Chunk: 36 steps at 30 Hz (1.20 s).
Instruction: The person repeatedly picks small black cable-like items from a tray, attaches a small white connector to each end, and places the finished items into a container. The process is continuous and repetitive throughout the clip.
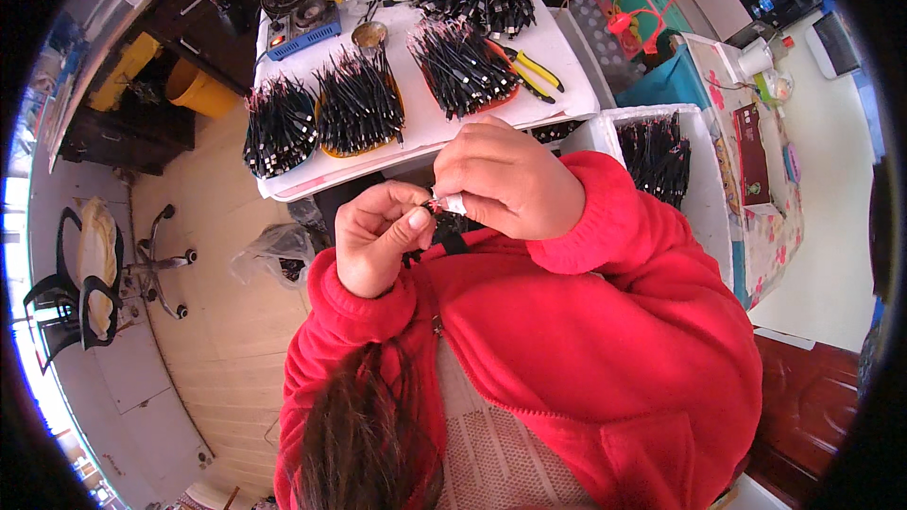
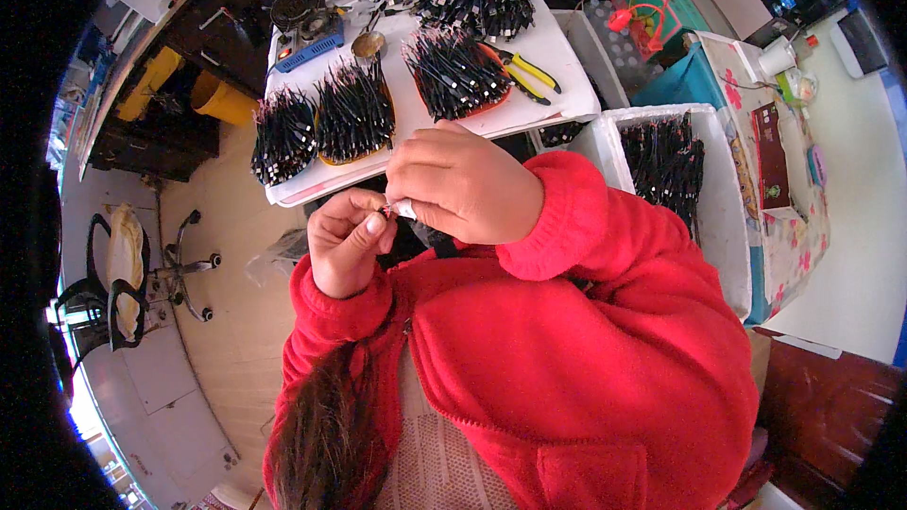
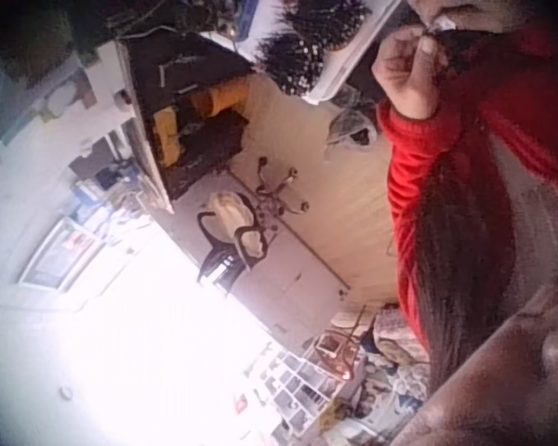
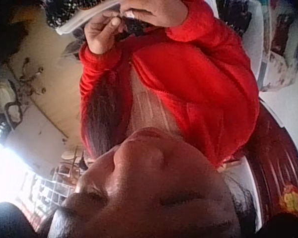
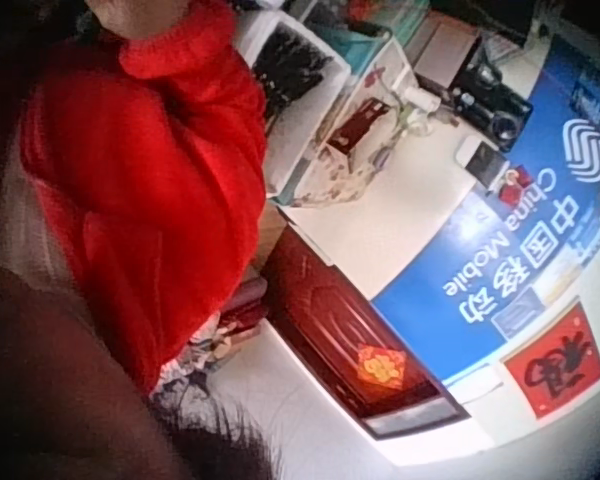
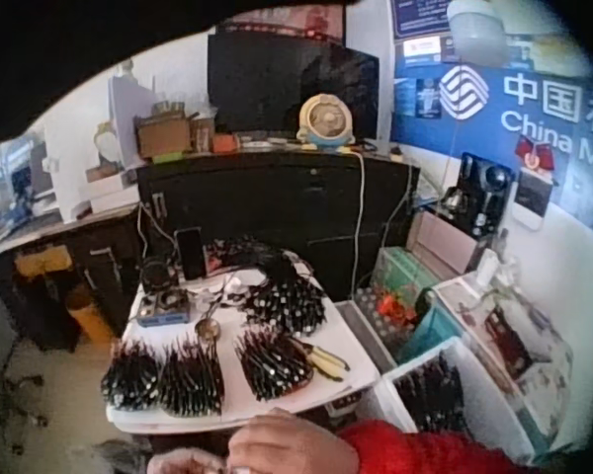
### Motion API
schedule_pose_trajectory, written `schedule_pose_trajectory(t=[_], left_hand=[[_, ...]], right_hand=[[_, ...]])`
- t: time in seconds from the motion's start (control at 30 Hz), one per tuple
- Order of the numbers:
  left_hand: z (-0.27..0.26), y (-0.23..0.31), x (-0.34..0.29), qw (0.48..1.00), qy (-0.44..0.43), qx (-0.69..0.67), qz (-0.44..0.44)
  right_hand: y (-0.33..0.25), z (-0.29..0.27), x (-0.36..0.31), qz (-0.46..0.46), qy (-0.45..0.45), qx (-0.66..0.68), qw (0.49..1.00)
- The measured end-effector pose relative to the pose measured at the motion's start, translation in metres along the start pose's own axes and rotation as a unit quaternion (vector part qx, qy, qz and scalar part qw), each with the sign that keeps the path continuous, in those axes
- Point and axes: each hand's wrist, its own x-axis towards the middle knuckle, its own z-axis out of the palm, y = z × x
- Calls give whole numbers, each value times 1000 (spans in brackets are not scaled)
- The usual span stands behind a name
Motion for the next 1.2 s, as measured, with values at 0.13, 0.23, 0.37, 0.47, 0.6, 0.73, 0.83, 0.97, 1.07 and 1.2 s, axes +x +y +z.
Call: schedule_pose_trajectory(t=[0.13,0.23,0.37,0.47,0.6,0.73,0.83,0.97,1.07,1.2], left_hand=[[0,0,-3,997,42,-58,33],[-3,4,-6,986,46,-161,-2],[-2,1,-4,958,-34,-279,-65],[-3,0,-1,930,-109,-344,-76],[-3,-1,-2,927,-84,-353,-90],[1,-1,1,958,-52,-278,-48],[6,3,4,997,30,19,74],[7,13,1,895,59,383,220],[5,10,2,934,63,298,186],[3,1,5,994,55,6,96]], right_hand=[[-1,-15,-6,9,50,-105,993],[5,-33,-11,8,48,-173,984],[2,-16,-11,34,72,-73,994],[0,-1,-3,-18,90,-10,996],[2,6,12,-90,92,18,992],[1,7,13,-55,82,41,994],[-3,10,2,133,38,239,961],[0,17,-3,368,19,656,659],[2,15,-1,336,13,573,747],[-3,8,1,149,62,101,982]])
